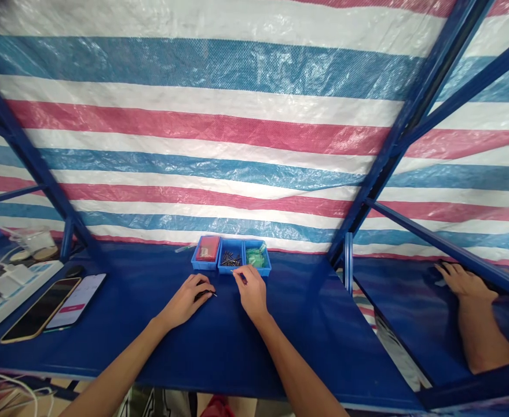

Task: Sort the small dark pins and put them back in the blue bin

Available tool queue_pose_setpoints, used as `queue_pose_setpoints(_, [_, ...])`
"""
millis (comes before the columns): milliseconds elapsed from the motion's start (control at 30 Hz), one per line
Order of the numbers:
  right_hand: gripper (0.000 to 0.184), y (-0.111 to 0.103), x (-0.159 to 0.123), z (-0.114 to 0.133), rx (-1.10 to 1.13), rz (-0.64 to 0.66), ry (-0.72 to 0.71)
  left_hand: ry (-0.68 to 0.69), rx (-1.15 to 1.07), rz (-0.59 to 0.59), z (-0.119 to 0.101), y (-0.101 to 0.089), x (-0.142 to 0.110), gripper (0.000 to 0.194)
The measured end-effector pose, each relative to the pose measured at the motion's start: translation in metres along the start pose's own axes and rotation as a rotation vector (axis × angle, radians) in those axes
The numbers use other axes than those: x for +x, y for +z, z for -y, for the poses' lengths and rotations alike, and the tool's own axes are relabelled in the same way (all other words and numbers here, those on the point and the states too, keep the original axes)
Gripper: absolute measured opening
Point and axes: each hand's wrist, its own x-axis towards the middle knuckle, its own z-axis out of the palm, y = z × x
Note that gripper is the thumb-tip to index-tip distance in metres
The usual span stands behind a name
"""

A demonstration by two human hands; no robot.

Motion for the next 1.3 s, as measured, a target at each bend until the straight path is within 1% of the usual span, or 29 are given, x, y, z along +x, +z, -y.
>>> queue_pose_setpoints(133, [0.031, 0.001, 0.000, -0.002, 0.089, -0.018, 0.127, 0.005, -0.001, -0.004, 0.000, 0.000, 0.000, 0.025])
queue_pose_setpoints(233, [0.035, 0.002, 0.001, -0.004, 0.142, -0.013, 0.188, -0.007, 0.002, -0.002, -0.001, -0.001, 0.000, 0.024])
queue_pose_setpoints(400, [0.038, 0.006, 0.000, -0.009, 0.381, 0.080, 0.299, -0.009, 0.001, -0.007, -0.002, 0.000, 0.000, 0.024])
queue_pose_setpoints(467, [0.045, 0.009, -0.001, -0.010, 0.386, 0.092, 0.316, -0.011, -0.005, 0.000, -0.001, 0.000, 0.000, 0.025])
queue_pose_setpoints(533, [0.049, 0.011, -0.002, -0.010, 0.374, 0.110, 0.317, -0.004, -0.010, -0.004, -0.001, 0.000, 0.000, 0.026])
queue_pose_setpoints(600, [0.050, 0.012, -0.002, -0.010, 0.375, 0.102, 0.318, 0.006, -0.013, -0.015, -0.001, 0.001, 0.000, 0.027])
queue_pose_setpoints(800, [0.047, 0.011, -0.001, -0.007, 0.426, 0.100, 0.332, -0.009, -0.004, -0.012, -0.004, 0.000, 0.001, 0.027])
queue_pose_setpoints(867, [0.047, 0.009, -0.001, -0.007, 0.424, 0.108, 0.319, -0.009, 0.000, -0.014, -0.005, -0.001, 0.001, 0.026])
queue_pose_setpoints(933, [0.047, 0.008, 0.000, -0.007, 0.401, 0.085, 0.313, -0.003, 0.000, -0.015, -0.004, -0.001, 0.000, 0.026])
queue_pose_setpoints(1133, [0.039, 0.005, -0.001, -0.004, 0.290, 0.018, 0.221, -0.009, 0.003, -0.025, -0.002, 0.002, -0.001, 0.027])
queue_pose_setpoints(1300, [0.041, 0.003, -0.003, 0.002, 0.257, 0.045, 0.193, 0.005, -0.007, -0.021, 0.000, 0.003, -0.001, 0.028])
